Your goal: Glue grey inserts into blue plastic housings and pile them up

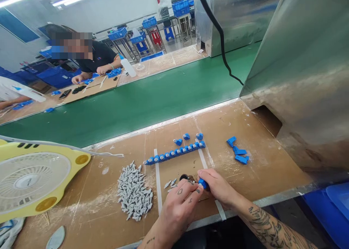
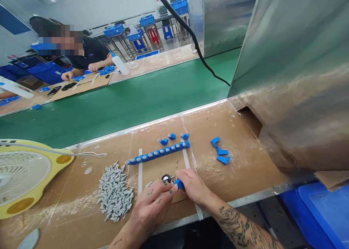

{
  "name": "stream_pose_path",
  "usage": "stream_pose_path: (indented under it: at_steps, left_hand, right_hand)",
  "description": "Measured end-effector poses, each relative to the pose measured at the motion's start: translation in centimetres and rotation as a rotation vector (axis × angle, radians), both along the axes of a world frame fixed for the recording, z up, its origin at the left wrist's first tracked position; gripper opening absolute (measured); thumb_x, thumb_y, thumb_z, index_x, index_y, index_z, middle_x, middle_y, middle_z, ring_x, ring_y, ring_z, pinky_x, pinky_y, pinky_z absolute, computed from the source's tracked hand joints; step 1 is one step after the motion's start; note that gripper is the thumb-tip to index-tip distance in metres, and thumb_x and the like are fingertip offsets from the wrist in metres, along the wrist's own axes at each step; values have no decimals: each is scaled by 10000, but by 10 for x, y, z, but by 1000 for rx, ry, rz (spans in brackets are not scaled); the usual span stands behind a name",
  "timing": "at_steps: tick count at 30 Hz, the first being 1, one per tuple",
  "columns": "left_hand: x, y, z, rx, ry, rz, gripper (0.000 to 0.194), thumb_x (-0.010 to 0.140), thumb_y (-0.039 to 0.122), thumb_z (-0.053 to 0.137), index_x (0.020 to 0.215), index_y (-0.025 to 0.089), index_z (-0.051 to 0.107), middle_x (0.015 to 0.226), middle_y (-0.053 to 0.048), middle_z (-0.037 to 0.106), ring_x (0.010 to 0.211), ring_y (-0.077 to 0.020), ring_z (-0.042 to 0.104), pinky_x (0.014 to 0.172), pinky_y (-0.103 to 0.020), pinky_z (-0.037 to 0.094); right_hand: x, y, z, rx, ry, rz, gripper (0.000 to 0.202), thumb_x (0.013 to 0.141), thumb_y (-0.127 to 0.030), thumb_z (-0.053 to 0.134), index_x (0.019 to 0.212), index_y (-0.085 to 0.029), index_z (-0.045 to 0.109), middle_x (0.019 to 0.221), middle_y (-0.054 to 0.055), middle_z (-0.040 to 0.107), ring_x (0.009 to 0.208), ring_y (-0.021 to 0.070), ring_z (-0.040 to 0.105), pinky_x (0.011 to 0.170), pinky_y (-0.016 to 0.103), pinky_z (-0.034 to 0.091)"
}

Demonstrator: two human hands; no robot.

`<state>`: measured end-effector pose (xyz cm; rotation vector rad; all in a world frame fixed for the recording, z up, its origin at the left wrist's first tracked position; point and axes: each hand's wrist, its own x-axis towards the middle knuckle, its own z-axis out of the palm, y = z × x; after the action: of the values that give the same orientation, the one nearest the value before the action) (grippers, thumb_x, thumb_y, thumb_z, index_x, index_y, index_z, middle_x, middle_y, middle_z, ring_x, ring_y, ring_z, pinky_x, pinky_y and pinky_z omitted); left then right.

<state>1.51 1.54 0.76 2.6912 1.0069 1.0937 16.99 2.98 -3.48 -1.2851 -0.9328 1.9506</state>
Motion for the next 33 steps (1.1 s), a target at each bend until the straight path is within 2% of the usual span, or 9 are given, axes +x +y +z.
stream_pose_path:
  at_steps: [4, 7, 9, 12, 15, 19, 26, 30, 33]
  left_hand:
    - [-5, 8, 4, -48, 56, -26, 250, 1012, 67, 438, 984, 174, 662, 797, -48, 708, 638, -138, 629, 610, -228, 536]
    - [-12, 23, 11, -145, 76, -33, 267, 1007, 88, 461, 910, 195, 685, 776, -18, 708, 643, -130, 663, 600, -208, 529]
    - [-18, 38, 17, -207, 64, 27, 254, 999, 117, 490, 892, 206, 702, 783, -10, 712, 660, -130, 678, 606, -204, 525]
    - [-25, 69, 21, -246, 50, 183, 199, 969, 153, 547, 899, 210, 724, 785, -14, 712, 688, -148, 683, 621, -221, 517]
    - [-27, 102, 14, -327, 144, 290, 180, 921, 129, 585, 875, 196, 744, 763, -27, 705, 707, -179, 677, 646, -254, 506]
    - [-21, 130, -6, -415, 221, 287, 211, 843, 52, 615, 784, 203, 751, 723, -19, 696, 681, -178, 663, 650, -252, 489]
    - [-20, 132, -27, -388, 155, 272, 251, 879, 56, 545, 845, 199, 749, 792, -41, 709, 736, -192, 682, 681, -263, 508]
    - [-22, 129, -25, -386, 119, 283, 216, 863, 90, 583, 885, 219, 754, 787, -33, 717, 756, -201, 690, 714, -276, 537]
    - [-36, 118, -17, -376, 64, 342, 218, 910, 165, 550, 953, 234, 752, 866, -40, 751, 815, -200, 709, 753, -280, 558]
  right_hand:
    - [-3, 1, 0, -63, 59, 38, 556, 729, -789, 535, 704, -243, 434, 528, -93, 291, 446, 86, 224, 419, 242, 163]
    - [7, 8, -2, -66, 111, 127, 638, 718, -856, 513, 883, -240, 507, 514, -113, 337, 406, 86, 230, 405, 222, 165]
    - [22, 15, -2, 35, 76, 129, 670, 740, -857, 509, 984, -233, 532, 503, -112, 384, 395, 99, 287, 404, 223, 198]
    - [52, 24, 2, 263, -96, 1, 565, 787, -766, 572, 913, -215, 588, 513, -96, 369, 442, 107, 321, 438, 237, 255]
    - [83, 25, 7, 441, -327, -112, 452, 819, -654, 606, 766, -205, 624, 565, -45, 434, 520, 136, 399, 503, 269, 336]
    - [110, 17, 7, 571, -589, -183, 406, 840, -582, 577, 699, -208, 647, 648, 18, 589, 638, 203, 545, 601, 306, 432]
    - [121, 17, 1, 654, -762, -240, 404, 873, -541, 512, 691, -214, 664, 636, 32, 652, 623, 210, 595, 578, 294, 465]
    - [128, 36, 2, 785, -866, -275, 342, 890, -469, 516, 738, -218, 690, 691, 50, 694, 626, 215, 615, 596, 310, 502]
    - [135, 53, -2, 977, -953, -240, 276, 906, -380, 521, 853, -224, 742, 787, 75, 707, 719, 235, 656, 702, 348, 552]
